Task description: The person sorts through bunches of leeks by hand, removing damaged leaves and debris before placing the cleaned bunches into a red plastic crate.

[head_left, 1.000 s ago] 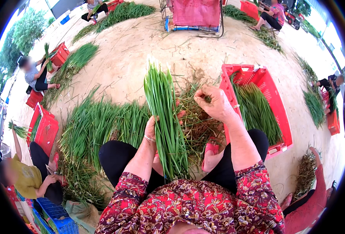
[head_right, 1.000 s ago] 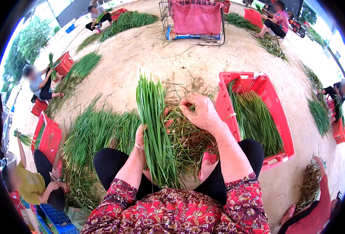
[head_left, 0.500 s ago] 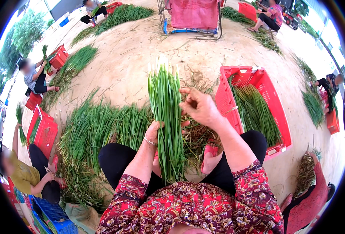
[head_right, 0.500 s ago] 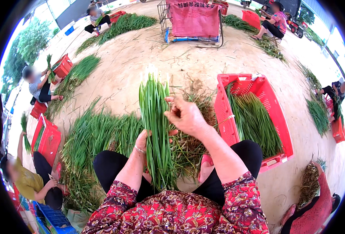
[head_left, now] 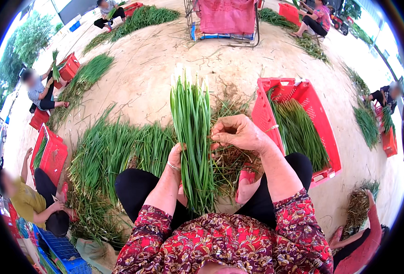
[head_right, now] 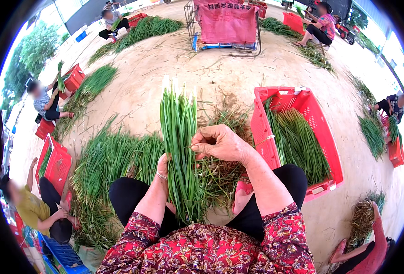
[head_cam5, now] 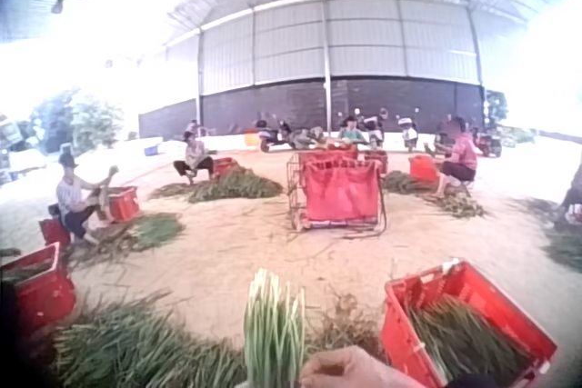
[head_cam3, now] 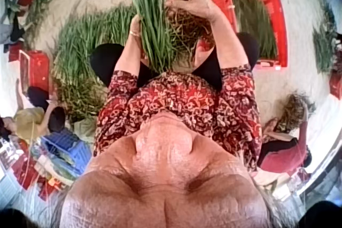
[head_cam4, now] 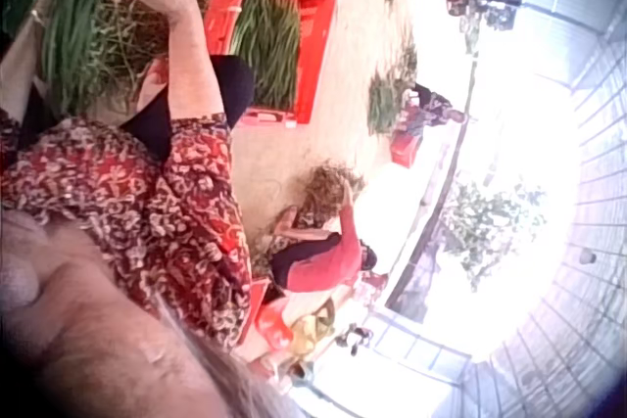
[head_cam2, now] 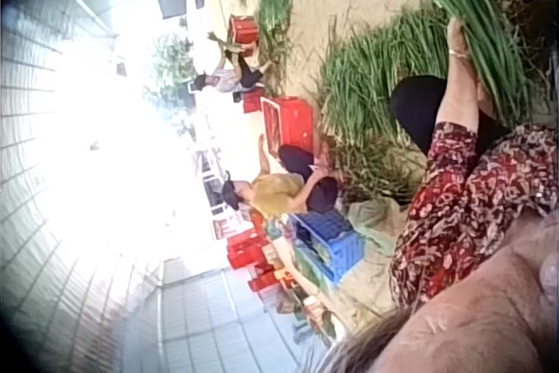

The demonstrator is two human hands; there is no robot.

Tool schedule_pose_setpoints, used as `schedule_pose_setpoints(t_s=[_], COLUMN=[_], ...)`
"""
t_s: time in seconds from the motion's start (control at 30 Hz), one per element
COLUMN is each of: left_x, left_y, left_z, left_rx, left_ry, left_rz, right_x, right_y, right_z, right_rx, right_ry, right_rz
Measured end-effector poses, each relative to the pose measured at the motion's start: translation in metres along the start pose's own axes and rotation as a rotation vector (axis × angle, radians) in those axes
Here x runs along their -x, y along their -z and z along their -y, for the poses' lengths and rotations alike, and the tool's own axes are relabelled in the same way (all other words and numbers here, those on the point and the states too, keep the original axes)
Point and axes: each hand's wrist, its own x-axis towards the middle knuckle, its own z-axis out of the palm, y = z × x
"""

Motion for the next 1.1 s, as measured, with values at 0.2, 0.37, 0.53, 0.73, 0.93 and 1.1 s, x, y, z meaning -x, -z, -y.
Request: schedule_pose_setpoints(t_s=[0.2, 0.37, 0.53, 0.73, 0.93, 1.1], left_x=[0.001, -0.001, -0.003, -0.006, -0.007, -0.007], left_y=[-0.006, -0.007, 0.008, -0.006, -0.003, 0.002], left_z=[0.001, -0.003, 0.001, 0.005, 0.004, 0.002], left_rx=[-0.077, -0.227, -0.252, -0.179, -0.183, -0.251], left_ry=[-0.004, 0.086, 0.112, 0.115, 0.118, 0.116], left_rz=[0.039, 0.085, 0.093, 0.142, 0.171, 0.148], right_x=[-0.023, -0.026, -0.024, -0.019, -0.004, 0.008], right_y=[-0.007, -0.003, -0.003, 0.012, 0.033, 0.035], right_z=[-0.02, -0.026, -0.025, -0.03, -0.002, 0.019], right_rx=[0.222, 0.885, 0.862, 0.583, 0.215, 0.317], right_ry=[0.071, 0.15, 0.129, 0.094, -0.033, -0.048], right_rz=[-0.314, -0.562, -0.613, -0.518, -0.242, -0.143])
